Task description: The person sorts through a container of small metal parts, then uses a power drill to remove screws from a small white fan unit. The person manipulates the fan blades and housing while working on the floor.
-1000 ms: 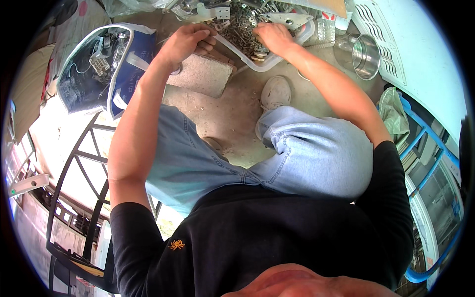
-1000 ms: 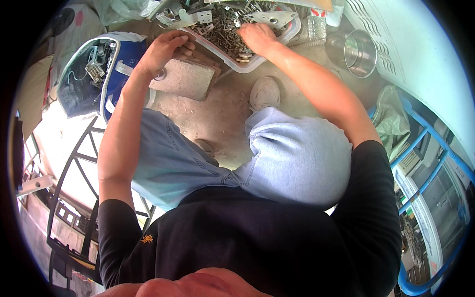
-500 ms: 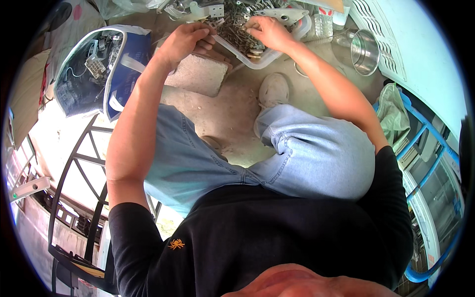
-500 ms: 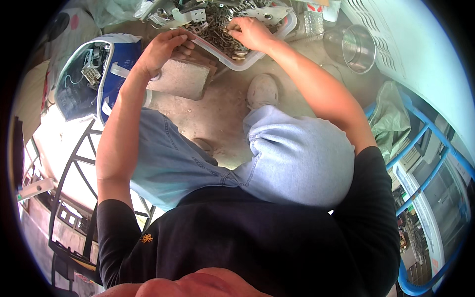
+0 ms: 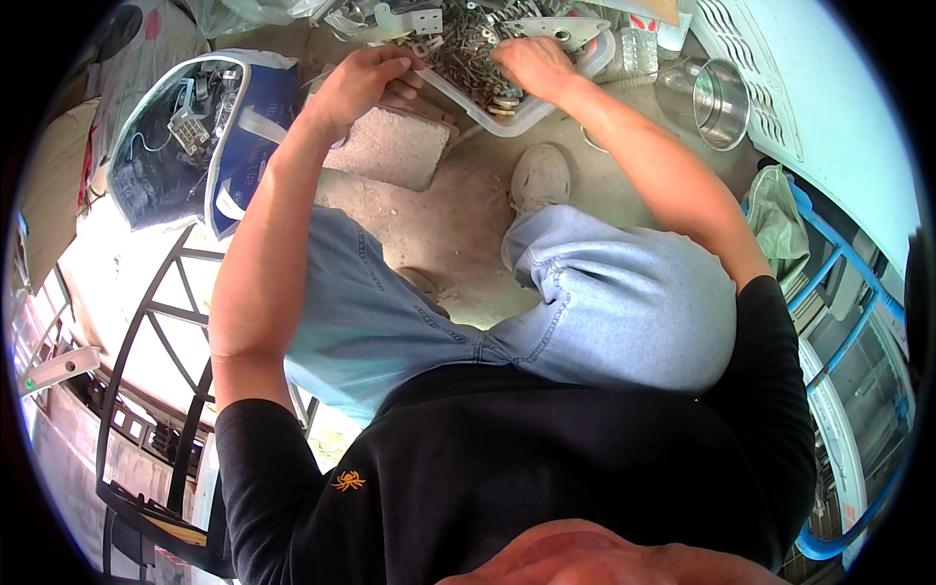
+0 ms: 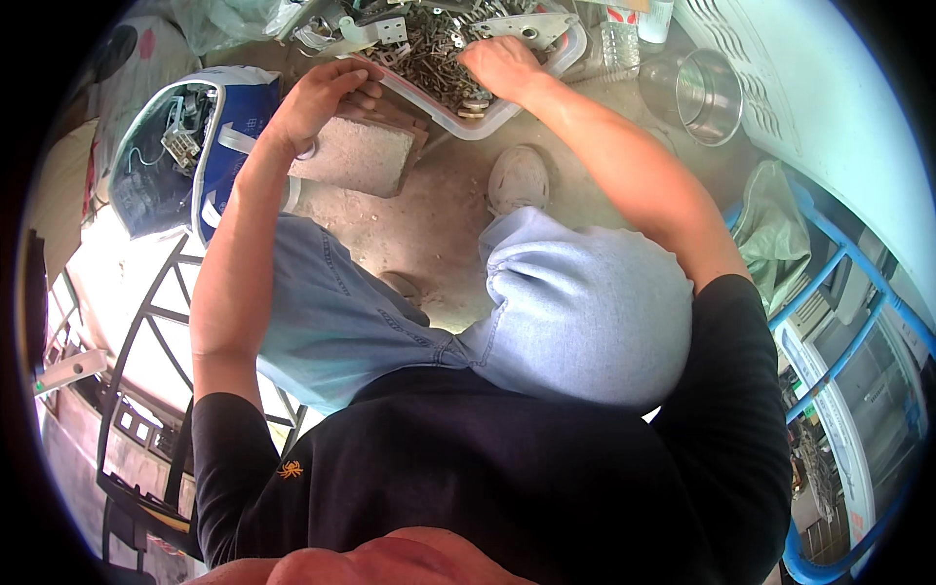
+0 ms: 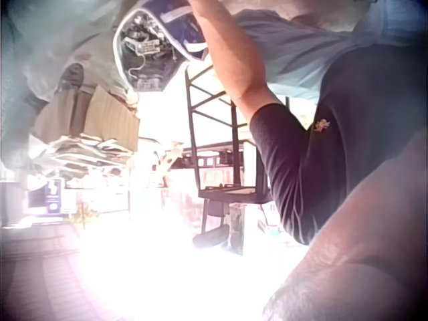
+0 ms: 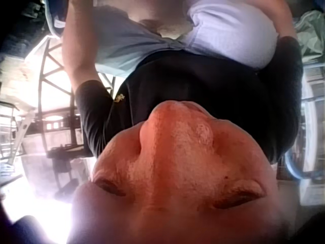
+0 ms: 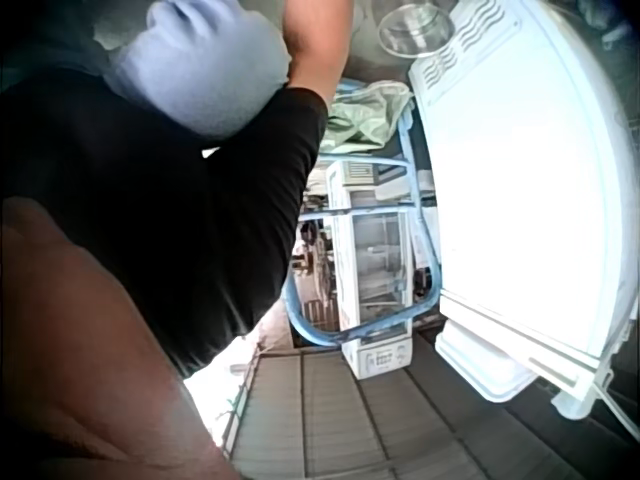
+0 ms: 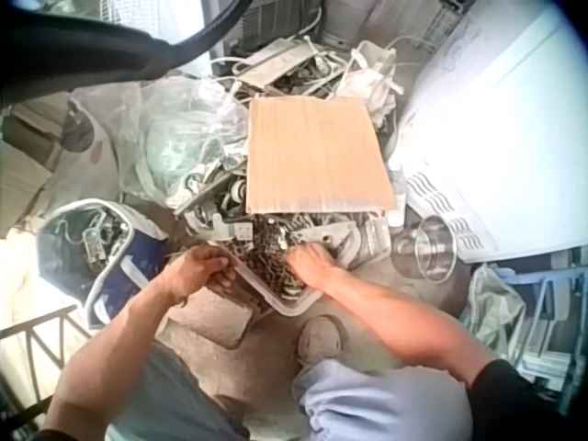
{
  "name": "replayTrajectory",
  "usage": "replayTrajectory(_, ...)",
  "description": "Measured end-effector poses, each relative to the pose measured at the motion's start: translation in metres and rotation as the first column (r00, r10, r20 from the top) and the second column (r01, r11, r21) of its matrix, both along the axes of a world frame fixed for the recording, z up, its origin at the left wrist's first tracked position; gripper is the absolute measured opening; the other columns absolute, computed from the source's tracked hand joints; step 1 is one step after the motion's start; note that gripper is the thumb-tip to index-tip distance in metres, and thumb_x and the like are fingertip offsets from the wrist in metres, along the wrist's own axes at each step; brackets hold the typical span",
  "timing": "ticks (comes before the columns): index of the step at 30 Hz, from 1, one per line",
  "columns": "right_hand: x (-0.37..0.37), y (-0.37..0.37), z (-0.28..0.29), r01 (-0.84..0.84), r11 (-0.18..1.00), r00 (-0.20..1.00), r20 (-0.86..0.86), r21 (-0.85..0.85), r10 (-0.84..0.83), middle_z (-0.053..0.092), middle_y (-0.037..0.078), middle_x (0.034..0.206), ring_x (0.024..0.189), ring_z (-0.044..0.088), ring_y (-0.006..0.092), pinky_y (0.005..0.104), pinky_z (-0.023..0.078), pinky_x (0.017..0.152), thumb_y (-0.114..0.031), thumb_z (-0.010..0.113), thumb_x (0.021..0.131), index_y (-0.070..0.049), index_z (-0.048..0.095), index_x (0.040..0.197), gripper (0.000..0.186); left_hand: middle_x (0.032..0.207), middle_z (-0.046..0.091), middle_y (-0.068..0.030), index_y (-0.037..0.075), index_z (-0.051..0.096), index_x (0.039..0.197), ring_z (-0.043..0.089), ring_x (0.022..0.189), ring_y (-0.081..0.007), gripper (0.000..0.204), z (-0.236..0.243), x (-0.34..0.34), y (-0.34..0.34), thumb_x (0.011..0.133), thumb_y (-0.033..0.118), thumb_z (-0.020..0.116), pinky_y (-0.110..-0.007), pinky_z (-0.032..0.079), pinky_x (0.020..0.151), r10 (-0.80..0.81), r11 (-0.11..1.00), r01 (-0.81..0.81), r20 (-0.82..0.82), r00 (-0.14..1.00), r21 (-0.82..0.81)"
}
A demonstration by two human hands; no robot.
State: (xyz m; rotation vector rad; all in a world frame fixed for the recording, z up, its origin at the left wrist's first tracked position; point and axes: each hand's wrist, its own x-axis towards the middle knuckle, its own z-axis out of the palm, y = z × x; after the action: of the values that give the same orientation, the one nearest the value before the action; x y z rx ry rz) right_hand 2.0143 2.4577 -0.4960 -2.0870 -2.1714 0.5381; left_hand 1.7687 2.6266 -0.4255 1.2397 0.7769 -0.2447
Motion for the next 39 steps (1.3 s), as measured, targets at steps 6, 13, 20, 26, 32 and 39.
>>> replayTrajectory(6, 0.0, 0.0, 0.0, 0.043, 0.998, 0.999, -0.026, -0.05, -0.044, 0.072, 0.013, 0.092, 0.091, 0.069, 0.0345, 0.0469, 0.055, 0.08, -0.014, 0.066, 0.081, -0.007, 0.069, 0.091, 0.013, 0.102, 0.067, -0.0053, 0.002, 0.064, 0.12, 0.065, 0.093, -0.0136, 0.029, 0.002, 0.002, 0.0, 0.105, 0.02, 0.046, -0.029, 0.052, 0.09, -0.002, 1.0, 0.002, 0.016, 1.0, 0.024)
replayTrajectory(13, -0.002, -0.001, -0.002, 0.096, 0.993, 0.992, -0.077, -0.07, -0.101, 0.072, 0.014, 0.086, 0.085, 0.069, 0.0346, 0.0467, 0.054, 0.079, -0.018, 0.069, 0.081, -0.007, 0.069, 0.09, 0.014, 0.102, 0.067, -0.0056, 0.002, 0.064, 0.121, 0.065, 0.095, -0.0136, 0.03, 0.001, 0.004, 0.0, 0.105, 0.021, 0.046, -0.029, 0.052, 0.09, -0.01, 1.0, 0.01, 0.003, 1.0, 0.01)
replayTrajectory(20, -0.023, 0.036, 0.085, 0.224, 0.947, 0.772, -0.551, -0.23, -0.316, 0.073, 0.004, 0.08, 0.074, 0.07, 0.0142, 0.0327, 0.053, 0.064, -0.028, 0.071, 0.089, -0.004, 0.071, 0.095, 0.025, 0.109, 0.068, -0.008, -0.001, 0.063, 0.122, 0.066, 0.099, -0.0158, 0.033, 0.013, 0.013, -0.011, 0.107, 0.022, 0.045, -0.028, 0.053, 0.09, 0.094, 0.992, -0.095, -0.011, 0.996, -0.089)
replayTrajectory(26, -0.001, 0.036, 0.071, 0.335, 0.939, 0.742, -0.591, -0.082, -0.316, 0.074, 0.011, 0.086, 0.079, 0.071, 0.0199, 0.0355, 0.056, 0.072, -0.016, 0.07, 0.088, 0.0, 0.07, 0.103, 0.022, 0.109, 0.067, -0.01, -0.004, 0.061, 0.124, 0.065, 0.097, -0.016, 0.032, 0.006, 0.017, -0.011, 0.107, 0.016, 0.042, -0.027, 0.054, 0.088, 0.176, 0.926, -0.134, 0.088, 0.981, -0.354)
replayTrajectory(32, 0.009, -0.012, 0.032, 0.117, 0.97, 0.992, -0.024, -0.212, -0.124, 0.069, 0.014, 0.104, 0.105, 0.065, 0.033, 0.0453, 0.053, 0.091, -0.006, 0.064, 0.082, -0.007, 0.07, 0.102, 0.021, 0.105, 0.067, -0.0065, -0.003, 0.061, 0.125, 0.065, 0.093, -0.0133, 0.03, 0.008, 0.006, -0.001, 0.106, 0.011, 0.043, -0.026, 0.055, 0.086, 0.155, 0.967, -0.133, 0.09, 0.984, -0.217)
replayTrajectory(39, 0.015, -0.017, 0.024, 0.105, 0.975, 0.992, -0.053, -0.198, -0.118, 0.062, 0.013, 0.102, 0.106, 0.061, 0.0347, 0.0452, 0.05, 0.089, -0.006, 0.068, 0.079, -0.005, 0.066, 0.099, 0.021, 0.101, 0.067, -0.0039, 0.0, 0.063, 0.123, 0.064, 0.091, -0.011, 0.029, 0.01, 0.001, 0.0, 0.106, 0.014, 0.044, -0.025, 0.054, 0.084, 0.102, 0.981, -0.085, 0.091, 0.991, -0.171)
